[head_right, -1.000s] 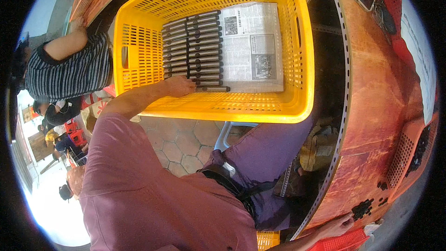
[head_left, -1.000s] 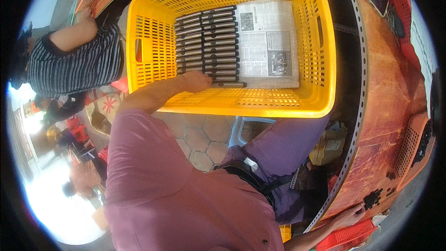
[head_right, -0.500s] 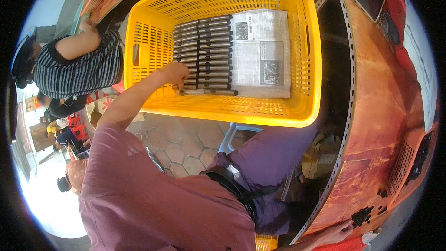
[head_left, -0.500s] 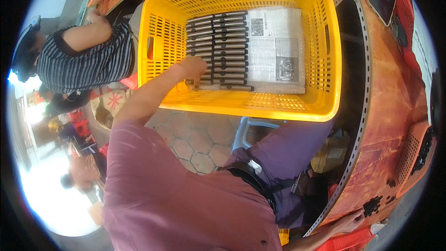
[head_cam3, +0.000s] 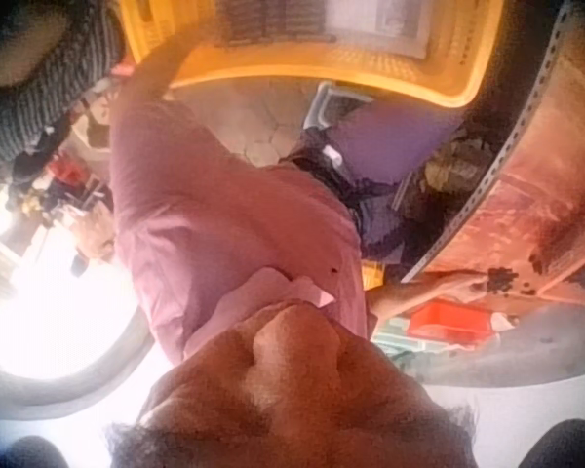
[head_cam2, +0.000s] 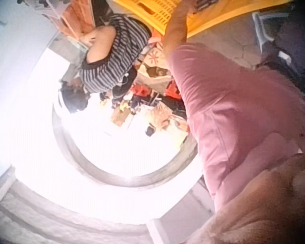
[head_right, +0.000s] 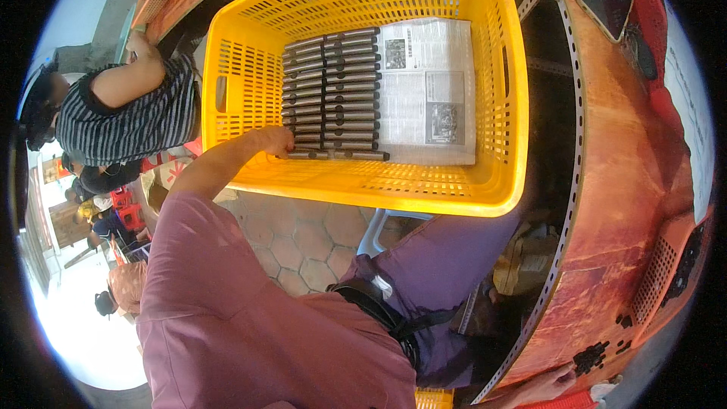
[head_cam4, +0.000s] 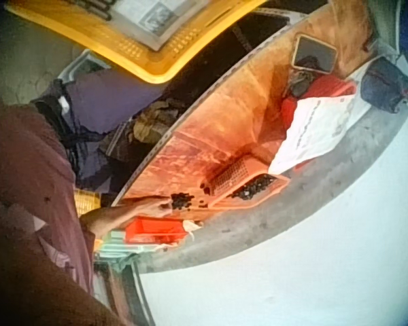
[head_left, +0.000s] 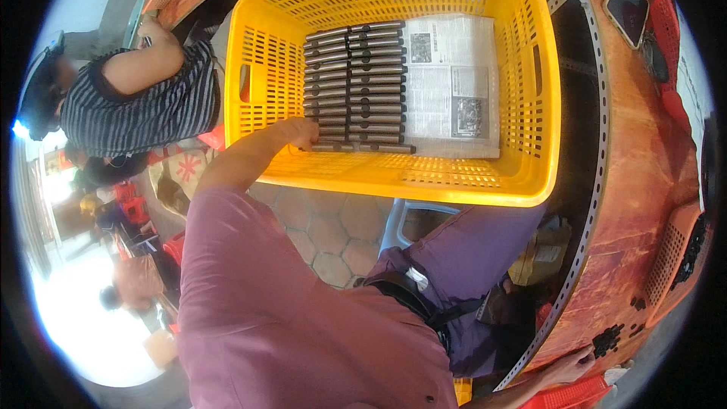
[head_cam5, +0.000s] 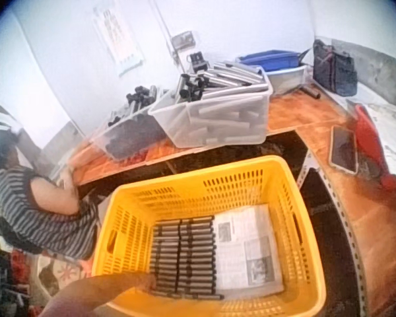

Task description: The person repeatedly picks up small black disc magnets from a table and inserts them one by one into a cylindrical metal tube. After filling the tube, they place it into a yellow basket and repeat the process with a new tube.

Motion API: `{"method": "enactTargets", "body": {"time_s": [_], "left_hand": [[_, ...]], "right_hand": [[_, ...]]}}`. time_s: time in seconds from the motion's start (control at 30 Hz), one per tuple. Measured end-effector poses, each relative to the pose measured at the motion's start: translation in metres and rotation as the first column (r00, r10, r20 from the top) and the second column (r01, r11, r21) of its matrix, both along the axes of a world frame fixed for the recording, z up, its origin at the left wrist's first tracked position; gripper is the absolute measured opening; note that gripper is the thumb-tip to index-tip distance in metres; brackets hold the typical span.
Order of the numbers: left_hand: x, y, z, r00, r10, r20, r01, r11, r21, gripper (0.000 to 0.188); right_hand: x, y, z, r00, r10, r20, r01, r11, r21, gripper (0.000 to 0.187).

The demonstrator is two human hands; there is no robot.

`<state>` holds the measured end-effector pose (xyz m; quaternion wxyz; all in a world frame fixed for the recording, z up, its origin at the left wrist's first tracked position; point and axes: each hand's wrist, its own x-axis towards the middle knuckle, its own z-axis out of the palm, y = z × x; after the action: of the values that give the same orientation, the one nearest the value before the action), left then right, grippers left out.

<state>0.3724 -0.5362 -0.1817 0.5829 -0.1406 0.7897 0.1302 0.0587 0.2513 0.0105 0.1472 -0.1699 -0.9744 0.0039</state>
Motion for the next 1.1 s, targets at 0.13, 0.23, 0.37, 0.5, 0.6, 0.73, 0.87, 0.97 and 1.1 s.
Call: {"method": "enactTargets", "body": {"time_s": [0.13,0.23,0.37,0.5,0.6,0.73,0.87,0.97,1.1], "left_hand": [[0.016,0.011,-0.017,0.979,-0.202,-0.021,0.199,0.976,-0.087,0.039],[0.007,0.018,-0.014,0.969,-0.247,0.012,0.246,0.959,-0.138,0.035],[0.011,0.018,-0.012,0.967,-0.251,0.051,0.256,0.942,-0.217,0.027],[0.013,0.012,-0.017,0.94,-0.341,0.029,0.338,0.914,-0.225,0.026],[-0.004,0.022,0.003,0.843,-0.388,-0.372,0.371,0.921,-0.119,0.031],[-0.018,0.041,-0.005,0.749,-0.404,-0.526,0.484,0.875,0.016,0.032],[-0.016,0.044,-0.027,0.707,-0.483,-0.517,0.555,0.832,-0.019,0.031],[-0.008,0.037,-0.043,0.688,-0.49,-0.535,0.576,0.817,-0.008,0.04],[-0.01,0.042,-0.039,0.671,-0.482,-0.564,0.554,0.831,-0.051,0.037]], "right_hand": [[0.0,-0.013,-0.001,1.0,-0.017,-0.018,0.017,1.0,-0.007,0.052],[0.001,-0.005,0.0,1.0,-0.001,-0.023,0.001,1.0,-0.001,0.053],[-0.001,0.009,-0.005,0.999,0.026,-0.023,-0.025,0.998,0.055,0.052],[0.001,-0.01,-0.001,0.999,0.035,-0.016,-0.035,0.999,0.021,0.05],[0.0,0.009,-0.006,1.0,-0.004,-0.02,0.005,0.998,0.062,0.052],[0.0,-0.003,-0.004,1.0,-0.015,-0.012,0.015,1.0,0.014,0.05],[0.0,0.002,-0.004,1.0,0.012,-0.025,-0.012,1.0,-0.018,0.049],[0.0,0.005,-0.005,0.998,0.057,-0.036,-0.057,0.998,-0.009,0.05],[0.001,0.007,-0.009,0.999,0.026,-0.036,-0.026,1.0,0.007,0.05]]}}
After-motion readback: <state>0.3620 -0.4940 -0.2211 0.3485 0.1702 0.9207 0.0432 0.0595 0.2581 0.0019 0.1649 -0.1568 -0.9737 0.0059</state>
